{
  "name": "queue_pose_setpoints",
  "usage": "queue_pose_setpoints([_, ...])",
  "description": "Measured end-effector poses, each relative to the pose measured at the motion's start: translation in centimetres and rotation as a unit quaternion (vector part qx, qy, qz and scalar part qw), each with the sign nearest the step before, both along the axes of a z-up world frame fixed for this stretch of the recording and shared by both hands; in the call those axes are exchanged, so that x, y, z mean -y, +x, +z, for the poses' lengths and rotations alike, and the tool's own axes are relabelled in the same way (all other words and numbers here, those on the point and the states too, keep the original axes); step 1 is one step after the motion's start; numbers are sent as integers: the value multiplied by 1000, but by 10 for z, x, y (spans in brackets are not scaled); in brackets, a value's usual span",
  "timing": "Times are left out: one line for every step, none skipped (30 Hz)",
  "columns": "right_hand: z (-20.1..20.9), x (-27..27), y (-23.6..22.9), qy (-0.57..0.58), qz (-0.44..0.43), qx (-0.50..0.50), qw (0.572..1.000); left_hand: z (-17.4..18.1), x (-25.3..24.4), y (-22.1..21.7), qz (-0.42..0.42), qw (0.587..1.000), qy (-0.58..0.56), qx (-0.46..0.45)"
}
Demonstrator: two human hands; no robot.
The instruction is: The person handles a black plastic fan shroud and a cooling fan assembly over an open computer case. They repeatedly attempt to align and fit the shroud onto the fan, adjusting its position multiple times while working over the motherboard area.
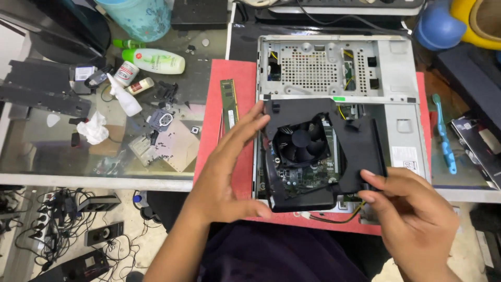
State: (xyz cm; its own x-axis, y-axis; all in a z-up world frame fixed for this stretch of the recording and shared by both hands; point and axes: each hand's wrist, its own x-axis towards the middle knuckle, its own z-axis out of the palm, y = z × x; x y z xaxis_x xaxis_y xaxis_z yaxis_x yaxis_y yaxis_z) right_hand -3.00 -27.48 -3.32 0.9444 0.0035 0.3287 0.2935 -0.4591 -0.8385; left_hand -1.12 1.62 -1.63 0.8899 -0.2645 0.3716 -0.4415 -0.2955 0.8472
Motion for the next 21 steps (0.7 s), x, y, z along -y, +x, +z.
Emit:
queue_pose_setpoints([0,0,-1,11,-17,-16,1000,0,0,-1,-15,1000,-13,-1])
queue_pose_setpoints([1,-1,0,11,-14,-16,1000,-2,2,-1,-12,1000,-14,0])
queue_pose_setpoints([2,-3,1,18,-17,-16,1000,-5,4,-2,-5,1000,-6,-2])
queue_pose_setpoints([4,-4,3,25,-20,-16,999,-7,7,-1,1,1000,2,-3])
queue_pose_setpoints([4,-5,3,25,-18,-15,999,-10,9,-3,3,1000,1,-3])
queue_pose_setpoints([4,-5,3,29,-27,-24,999,-15,12,-4,27,1000,1,4])
queue_pose_setpoints([4,-6,2,33,-36,-32,998,-19,15,-6,50,999,0,11])
queue_pose_setpoints([7,-6,3,32,-35,-34,998,-21,15,-7,51,999,0,10])
queue_pose_setpoints([10,-6,3,8,-32,-36,999,-23,16,-9,46,999,-4,6])
queue_pose_setpoints([13,-7,4,-16,-29,-37,999,-25,16,-10,41,999,-9,3])
queue_pose_setpoints([17,-6,6,-17,-27,-38,999,-27,17,-9,42,999,-9,2])
queue_pose_setpoints([21,-5,8,-42,-11,-43,998,-29,17,-9,52,999,-14,8])
queue_pose_setpoints([25,-5,10,-67,6,-49,997,-31,18,-9,61,998,-19,14])
queue_pose_setpoints([26,1,12,-67,9,-51,996,-31,18,-10,64,998,-19,11])
queue_pose_setpoints([27,7,13,-118,29,-78,989,-31,18,-11,66,997,-26,6])
queue_pose_setpoints([28,12,15,-168,46,-103,979,-30,17,-9,66,997,-32,3])
queue_pose_setpoints([29,10,16,-168,47,-104,979,-30,17,-9,66,997,-32,2])
queue_pose_setpoints([31,9,17,-173,64,-79,980,-31,18,-8,64,997,-35,14])
queue_pose_setpoints([32,7,18,-178,81,-54,979,-32,19,-8,61,997,-39,27])
queue_pose_setpoints([27,9,15,-178,81,-56,979,-34,20,-8,61,997,-39,25])
queue_pose_setpoints([21,10,12,-189,55,-48,979,-36,20,-8,59,997,-48,28])
